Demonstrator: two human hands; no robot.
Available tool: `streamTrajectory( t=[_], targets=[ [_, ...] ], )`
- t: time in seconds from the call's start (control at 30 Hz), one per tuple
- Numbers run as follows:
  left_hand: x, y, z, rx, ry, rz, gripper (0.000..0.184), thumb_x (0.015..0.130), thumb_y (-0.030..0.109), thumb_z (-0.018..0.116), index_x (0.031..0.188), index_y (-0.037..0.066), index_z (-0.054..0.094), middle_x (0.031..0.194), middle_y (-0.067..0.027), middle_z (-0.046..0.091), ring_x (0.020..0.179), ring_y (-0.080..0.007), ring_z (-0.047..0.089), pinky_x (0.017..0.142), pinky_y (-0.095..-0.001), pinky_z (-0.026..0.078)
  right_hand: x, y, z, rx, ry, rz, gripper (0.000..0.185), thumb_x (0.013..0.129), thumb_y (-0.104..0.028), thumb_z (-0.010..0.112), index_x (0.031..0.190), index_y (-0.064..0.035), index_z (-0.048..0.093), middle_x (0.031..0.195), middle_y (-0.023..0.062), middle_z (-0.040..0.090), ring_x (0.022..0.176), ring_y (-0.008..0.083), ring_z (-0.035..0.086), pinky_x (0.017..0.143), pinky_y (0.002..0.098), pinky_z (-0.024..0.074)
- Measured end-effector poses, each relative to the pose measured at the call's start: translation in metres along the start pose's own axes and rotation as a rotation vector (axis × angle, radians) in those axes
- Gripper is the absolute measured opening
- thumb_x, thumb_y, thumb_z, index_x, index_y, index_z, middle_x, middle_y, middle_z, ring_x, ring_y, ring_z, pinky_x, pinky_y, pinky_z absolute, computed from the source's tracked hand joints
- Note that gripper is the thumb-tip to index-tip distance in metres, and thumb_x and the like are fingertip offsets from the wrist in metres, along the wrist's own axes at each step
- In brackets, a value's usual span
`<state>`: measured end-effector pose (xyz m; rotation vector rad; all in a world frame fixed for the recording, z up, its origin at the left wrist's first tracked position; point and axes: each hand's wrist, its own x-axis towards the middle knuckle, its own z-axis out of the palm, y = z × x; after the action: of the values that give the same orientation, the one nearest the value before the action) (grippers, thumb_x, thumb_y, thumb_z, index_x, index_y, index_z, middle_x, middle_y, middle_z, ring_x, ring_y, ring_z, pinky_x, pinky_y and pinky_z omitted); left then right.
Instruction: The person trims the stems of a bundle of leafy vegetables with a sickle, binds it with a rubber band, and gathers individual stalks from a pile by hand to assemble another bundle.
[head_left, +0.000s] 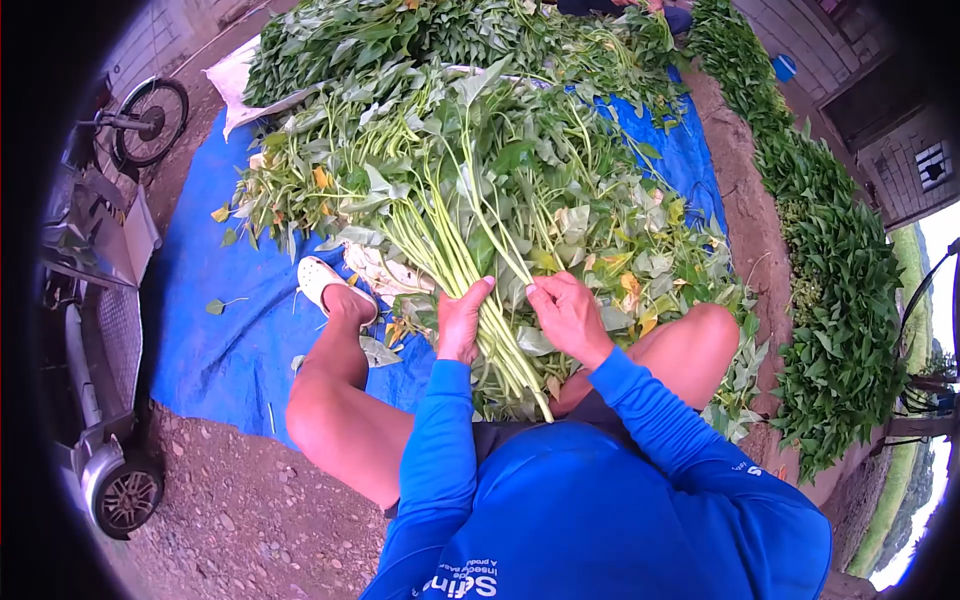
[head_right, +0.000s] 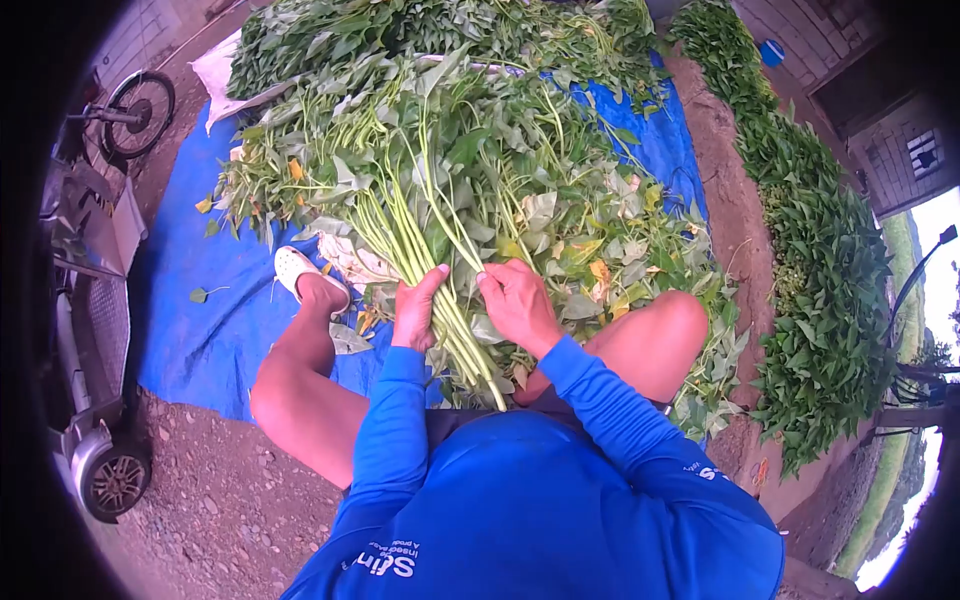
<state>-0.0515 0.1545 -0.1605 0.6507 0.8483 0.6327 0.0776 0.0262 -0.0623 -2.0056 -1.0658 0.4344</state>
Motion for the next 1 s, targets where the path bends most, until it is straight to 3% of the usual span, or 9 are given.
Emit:
streamTrajectory(
  t=[0.03, 0.13, 0.27, 0.3, 0.4, 0.5, 0.73, 0.9, 1.0],
  targets=[
    [0.002, -0.009, -0.002, -0.046, -0.007, 0.0, 0.043, 0.091, 0.011, 0.084, 0.129, 0.0, 0.066, 0.113, -0.0073, 0.075, 0.092, -0.0179, 0.072, 0.079, -0.0339, 0.06, -0.01, 0.009, 0.015, -0.022, -0.095, 0.053, 0.03, 0.1, -0.025, 0.066, 0.109, 0.0006, 0.079, 0.093, 0.0211, 0.068, 0.09, 0.0402, 0.068, 0.086, 0.049, 0.0535],
    [0.008, -0.022, -0.014, -0.101, -0.025, -0.08, 0.039, 0.092, 0.014, 0.084, 0.127, 0.003, 0.068, 0.109, -0.0055, 0.076, 0.09, -0.0183, 0.073, 0.078, -0.0349, 0.061, -0.018, 0.028, 0.035, -0.036, -0.077, 0.077, 0.03, 0.099, -0.026, 0.066, 0.105, 0.0005, 0.08, 0.092, 0.0212, 0.068, 0.088, 0.0407, 0.068, 0.084, 0.05, 0.0537],
    [0.008, -0.027, -0.022, -0.149, -0.094, -0.271, 0.036, 0.094, 0.017, 0.083, 0.125, 0.006, 0.069, 0.105, -0.0047, 0.076, 0.088, -0.0194, 0.075, 0.078, -0.0362, 0.064, -0.01, 0.021, 0.024, 0.044, -0.215, 0.225, 0.043, 0.098, -0.021, 0.064, 0.135, -0.0001, 0.068, 0.108, 0.0233, 0.074, 0.097, 0.0424, 0.072, 0.089, 0.0498, 0.0555],
    [0.009, -0.028, -0.021, -0.172, -0.093, -0.282, 0.034, 0.096, 0.018, 0.082, 0.125, 0.006, 0.069, 0.106, -0.0047, 0.077, 0.088, -0.0198, 0.075, 0.077, -0.0365, 0.065, -0.005, 0.015, 0.018, 0.017, -0.277, 0.276, 0.05, 0.099, -0.012, 0.064, 0.148, -0.0012, 0.058, 0.115, 0.0232, 0.075, 0.105, 0.0371, 0.073, 0.096, 0.0436, 0.056],
    [0.013, -0.032, -0.021, -0.232, -0.091, -0.318, 0.034, 0.096, 0.018, 0.082, 0.125, 0.006, 0.07, 0.107, -0.0049, 0.077, 0.088, -0.0197, 0.076, 0.077, -0.0368, 0.065, -0.002, 0.034, 0.021, -0.029, -0.292, -0.088, 0.048, 0.1, -0.007, 0.059, 0.148, -0.0015, 0.059, 0.128, 0.0274, 0.072, 0.117, 0.0407, 0.071, 0.104, 0.045, 0.0543],
    [0.012, -0.034, -0.02, -0.225, -0.082, -0.292, 0.034, 0.096, 0.019, 0.082, 0.125, 0.006, 0.07, 0.109, -0.0053, 0.077, 0.09, -0.0196, 0.076, 0.078, -0.0368, 0.065, -0.001, 0.046, 0.027, -0.064, -0.345, -0.056, 0.051, 0.1, -0.005, 0.056, 0.151, -0.0026, 0.058, 0.137, 0.0301, 0.067, 0.126, 0.0423, 0.067, 0.109, 0.0461, 0.0522],
    [0.012, -0.037, -0.02, -0.167, -0.043, -0.263, 0.037, 0.095, 0.017, 0.083, 0.127, 0.004, 0.069, 0.11, -0.0059, 0.077, 0.091, -0.0194, 0.075, 0.08, -0.0368, 0.064, 0.01, 0.031, 0.018, -0.15, -0.444, 0.071, 0.05, 0.098, -0.012, 0.055, 0.146, 0.0031, 0.061, 0.132, 0.0318, 0.069, 0.122, 0.0434, 0.069, 0.11, 0.0443, 0.0524],
    [0.008, -0.044, -0.008, -0.077, 0.061, 0.03, 0.049, 0.093, 0.018, 0.087, 0.132, 0.001, 0.063, 0.116, -0.0081, 0.073, 0.098, -0.0199, 0.072, 0.089, -0.0347, 0.06, 0.004, 0.043, 0.04, -0.161, -0.399, 0.032, 0.046, 0.095, -0.017, 0.058, 0.133, 0.0084, 0.067, 0.123, 0.0328, 0.072, 0.116, 0.0453, 0.071, 0.107, 0.0475, 0.054],
    [0.002, -0.045, 0.006, 0.051, 0.232, 0.131, 0.056, 0.09, 0.02, 0.09, 0.133, -0.002, 0.061, 0.118, -0.01, 0.072, 0.102, -0.0209, 0.07, 0.092, -0.034, 0.057, -0.005, 0.041, 0.051, -0.131, -0.31, 0.0, 0.04, 0.093, -0.017, 0.06, 0.125, 0.0058, 0.07, 0.106, 0.0337, 0.074, 0.1, 0.0503, 0.073, 0.096, 0.0555, 0.0567]
  ],
)
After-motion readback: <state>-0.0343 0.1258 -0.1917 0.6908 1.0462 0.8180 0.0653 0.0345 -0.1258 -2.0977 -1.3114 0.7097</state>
